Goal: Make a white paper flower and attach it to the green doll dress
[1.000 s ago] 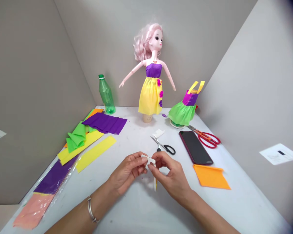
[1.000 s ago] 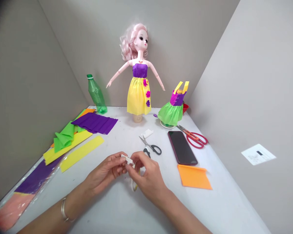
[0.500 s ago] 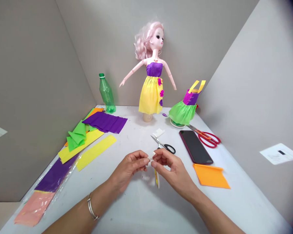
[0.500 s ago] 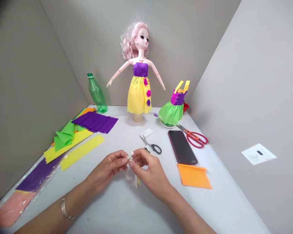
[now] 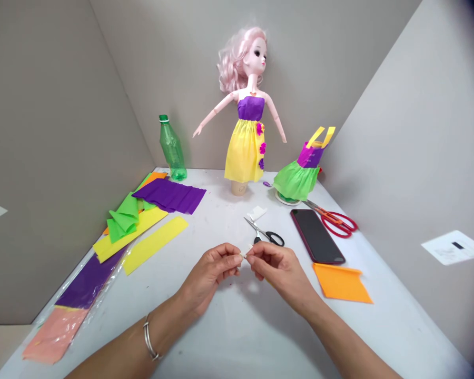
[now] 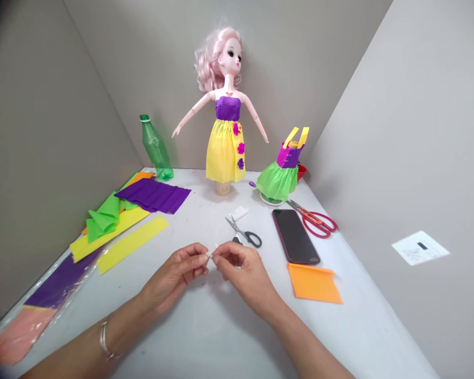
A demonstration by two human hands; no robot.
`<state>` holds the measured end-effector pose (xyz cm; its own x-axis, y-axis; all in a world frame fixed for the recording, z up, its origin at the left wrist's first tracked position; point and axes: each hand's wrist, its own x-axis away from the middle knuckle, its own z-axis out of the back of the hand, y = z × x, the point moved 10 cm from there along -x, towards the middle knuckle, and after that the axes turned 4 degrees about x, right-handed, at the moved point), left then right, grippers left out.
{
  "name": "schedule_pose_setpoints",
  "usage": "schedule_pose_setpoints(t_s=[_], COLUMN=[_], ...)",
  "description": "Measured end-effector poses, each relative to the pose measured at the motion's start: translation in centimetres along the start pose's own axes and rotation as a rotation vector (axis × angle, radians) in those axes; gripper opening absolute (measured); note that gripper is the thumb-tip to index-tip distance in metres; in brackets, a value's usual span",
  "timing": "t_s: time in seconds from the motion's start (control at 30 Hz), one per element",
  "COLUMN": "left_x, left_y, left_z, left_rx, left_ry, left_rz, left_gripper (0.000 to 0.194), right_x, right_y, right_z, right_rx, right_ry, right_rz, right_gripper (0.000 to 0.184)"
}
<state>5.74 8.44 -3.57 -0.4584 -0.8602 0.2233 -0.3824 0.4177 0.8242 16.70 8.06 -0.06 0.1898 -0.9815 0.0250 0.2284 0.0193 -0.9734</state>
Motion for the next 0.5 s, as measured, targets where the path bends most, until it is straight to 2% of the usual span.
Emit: schedule_pose_setpoints(t_s=[0.17, 0.33, 0.5], left_x=[0.1, 0.4, 0.7], left_y=[0.3, 0.9, 1.1], left_z=[0.0, 0.5, 0.6], left_rx=[-0.025, -0.136, -0.204], left_ry=[0.037, 0.121, 0.155], left_rz=[-0.014, -0.082, -0.141], left_gripper=[0.013, 0.014, 0.016], right_x=[-0.1, -0.1, -0.2], right_y=[0.6, 0.9, 0.9], right_z=[-0.1, -0.4, -0.5], right_rx=[-0.063, -0.088, -0.089], right_ry=[-0.011, -0.011, -0.005], right_rz=[-0.044, -0.057, -0.042], right_gripper=[0.014, 0.016, 0.016])
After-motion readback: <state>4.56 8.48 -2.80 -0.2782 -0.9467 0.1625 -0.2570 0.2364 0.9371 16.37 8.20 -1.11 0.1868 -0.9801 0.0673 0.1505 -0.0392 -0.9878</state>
